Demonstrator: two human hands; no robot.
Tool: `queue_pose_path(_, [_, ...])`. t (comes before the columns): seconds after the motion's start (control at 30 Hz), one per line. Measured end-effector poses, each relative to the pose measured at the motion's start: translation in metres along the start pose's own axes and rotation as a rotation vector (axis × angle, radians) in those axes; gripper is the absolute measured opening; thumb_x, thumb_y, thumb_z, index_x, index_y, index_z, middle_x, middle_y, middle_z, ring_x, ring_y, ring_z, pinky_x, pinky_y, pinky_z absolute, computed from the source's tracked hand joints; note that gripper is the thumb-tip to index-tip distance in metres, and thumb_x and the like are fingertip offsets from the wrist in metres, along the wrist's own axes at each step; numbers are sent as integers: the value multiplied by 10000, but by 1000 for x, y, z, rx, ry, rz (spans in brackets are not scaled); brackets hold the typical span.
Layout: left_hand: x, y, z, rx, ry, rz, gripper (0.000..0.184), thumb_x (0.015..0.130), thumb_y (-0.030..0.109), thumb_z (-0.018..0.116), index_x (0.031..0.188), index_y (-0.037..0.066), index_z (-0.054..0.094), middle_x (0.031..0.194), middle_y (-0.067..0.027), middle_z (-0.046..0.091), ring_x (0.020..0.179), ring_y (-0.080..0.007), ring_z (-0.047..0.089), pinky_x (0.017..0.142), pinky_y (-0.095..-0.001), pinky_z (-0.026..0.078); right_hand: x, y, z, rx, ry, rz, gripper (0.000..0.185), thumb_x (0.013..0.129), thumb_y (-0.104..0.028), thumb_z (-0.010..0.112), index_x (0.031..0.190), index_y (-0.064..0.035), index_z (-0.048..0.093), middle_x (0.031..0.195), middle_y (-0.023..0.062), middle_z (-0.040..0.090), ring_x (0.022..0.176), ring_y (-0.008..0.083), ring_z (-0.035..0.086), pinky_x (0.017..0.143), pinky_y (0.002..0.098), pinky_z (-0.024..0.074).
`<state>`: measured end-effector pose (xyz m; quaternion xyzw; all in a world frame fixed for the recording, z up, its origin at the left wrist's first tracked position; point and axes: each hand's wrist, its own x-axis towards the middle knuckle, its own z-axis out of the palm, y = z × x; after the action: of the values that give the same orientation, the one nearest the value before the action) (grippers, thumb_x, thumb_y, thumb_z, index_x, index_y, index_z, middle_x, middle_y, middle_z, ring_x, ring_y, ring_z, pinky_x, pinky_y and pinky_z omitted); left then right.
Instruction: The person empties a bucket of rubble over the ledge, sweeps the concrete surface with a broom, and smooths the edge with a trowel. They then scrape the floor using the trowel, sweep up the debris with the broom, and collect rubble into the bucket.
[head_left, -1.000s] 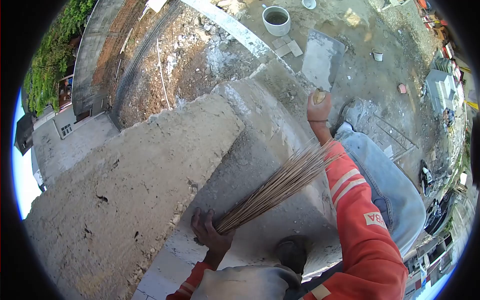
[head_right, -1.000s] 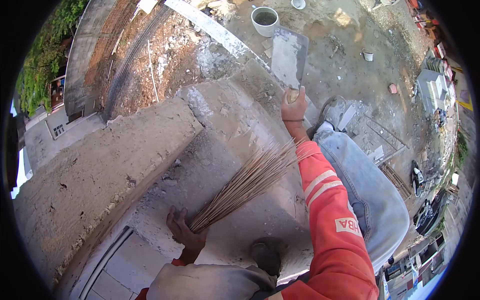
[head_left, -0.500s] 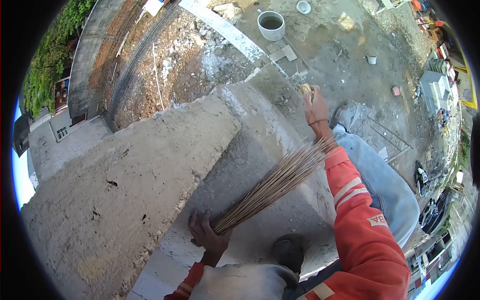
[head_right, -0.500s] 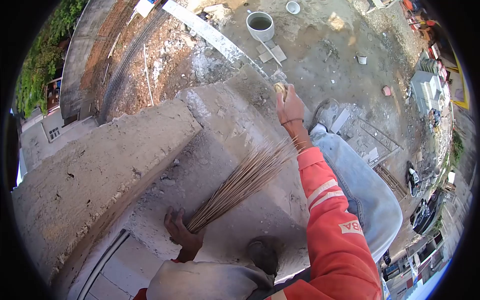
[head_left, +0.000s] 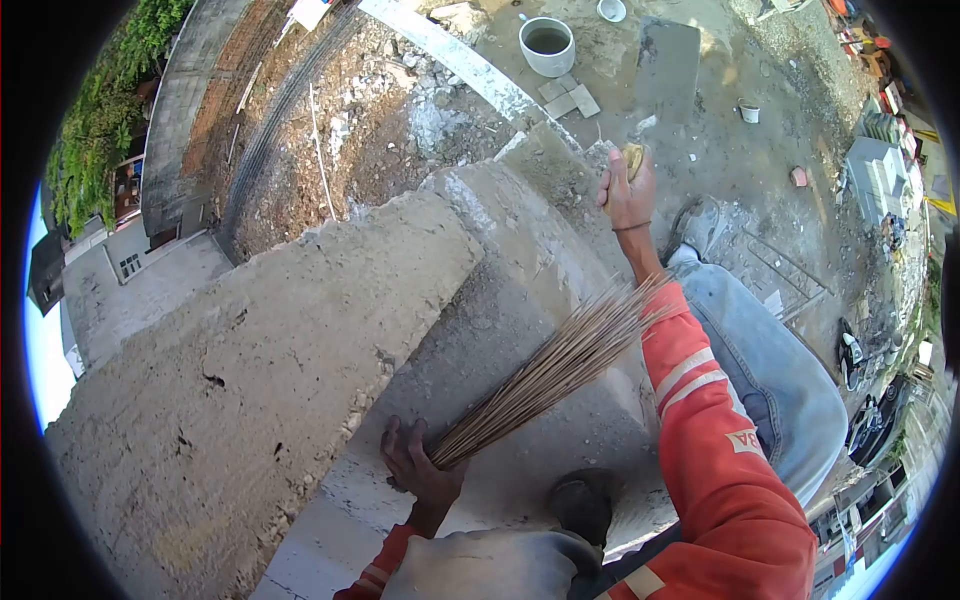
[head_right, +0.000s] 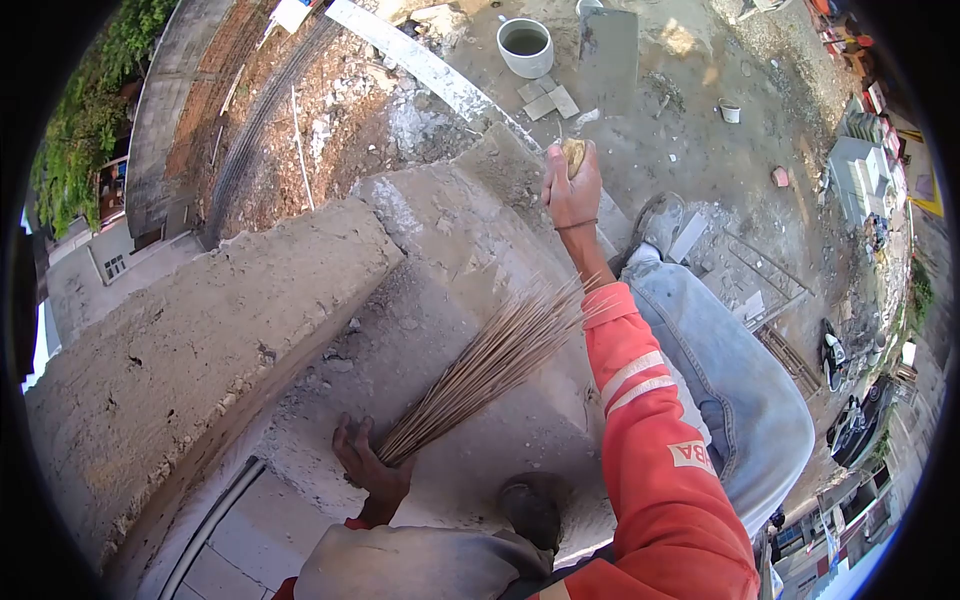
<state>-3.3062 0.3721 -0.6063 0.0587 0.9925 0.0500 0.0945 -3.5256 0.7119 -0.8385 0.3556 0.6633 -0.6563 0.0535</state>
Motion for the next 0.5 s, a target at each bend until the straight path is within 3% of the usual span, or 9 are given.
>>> queue_pose_path(0.07, [1, -2, 1, -5, 13, 4, 783, 671, 544, 730, 1246, 84, 465, 1293, -240, 410, 1175, -410, 392, 936, -563, 341, -13, 17, 9, 178, 49, -75, 422, 864, -296, 623, 1069, 25, 442, 792, 216, 602, 728, 390, 600, 675, 433, 480])
queue_pose_path(0.13, [0, -2, 0, -6, 7, 5, 785, 676, 545, 726, 1251, 81, 463, 1301, -240, 402, 1175, -410, 393, 936, -565, 341, 0, 77, 16, -343, 43, -346, 449, 865, -331, 624, 1094, -3, 419, 791, 227, 599, 727, 423, 593, 671, 441, 468])
queue_pose_path(0.17, [1, 0, 1, -7, 12, 10, 785, 676, 545, 726, 1251, 81, 463, 1301, -240, 402, 1175, -410, 393, 936, -565, 341, 3, 91, 14, -341, 49, -350, 449, 865, -331, 624, 1094, -3, 419, 791, 227, 599, 727, 423, 593, 671, 441, 468])
queue_pose_path(0.23, [1, 1, 0, -2, 1, -7, 781, 689, 552, 711, 1257, 79, 460, 1295, -239, 404, 1174, -410, 396, 934, -566, 342, 1, 107, 16, -735, -117, -81, 431, 860, -330, 632, 1099, -32, 433, 801, 232, 601, 751, 432, 600, 675, 453, 467])
queue_pose_path(0.3, [0, -3, 5, 18, 21, -2, 783, 713, 582, 677, 1256, 60, 464, 1290, -252, 408, 1174, -415, 400, 935, -554, 340, -18, 56, 13, -571, -127, -134, 465, 855, -353, 631, 1127, -33, 431, 827, 254, 604, 801, 444, 604, 696, 479, 463])
queue_pose_path(0.37, [-3, -2, 4, 25, 22, 30, 791, 737, 611, 644, 1254, 40, 468, 1285, -265, 412, 1174, -420, 404, 935, -542, 337, -36, 20, 9, -355, 110, -309, 482, 854, -367, 619, 1147, -36, 426, 855, 262, 618, 815, 443, 612, 709, 501, 461])
queue_pose_path(0.5, [-3, -2, 0, 12, 9, 12, 779, 737, 609, 644, 1255, 54, 469, 1287, -254, 407, 1183, -419, 396, 941, -554, 338, -8, 85, 8, -387, 234, -424, 481, 867, -362, 590, 1176, -37, 416, 861, 276, 622, 811, 441, 619, 698, 505, 473])
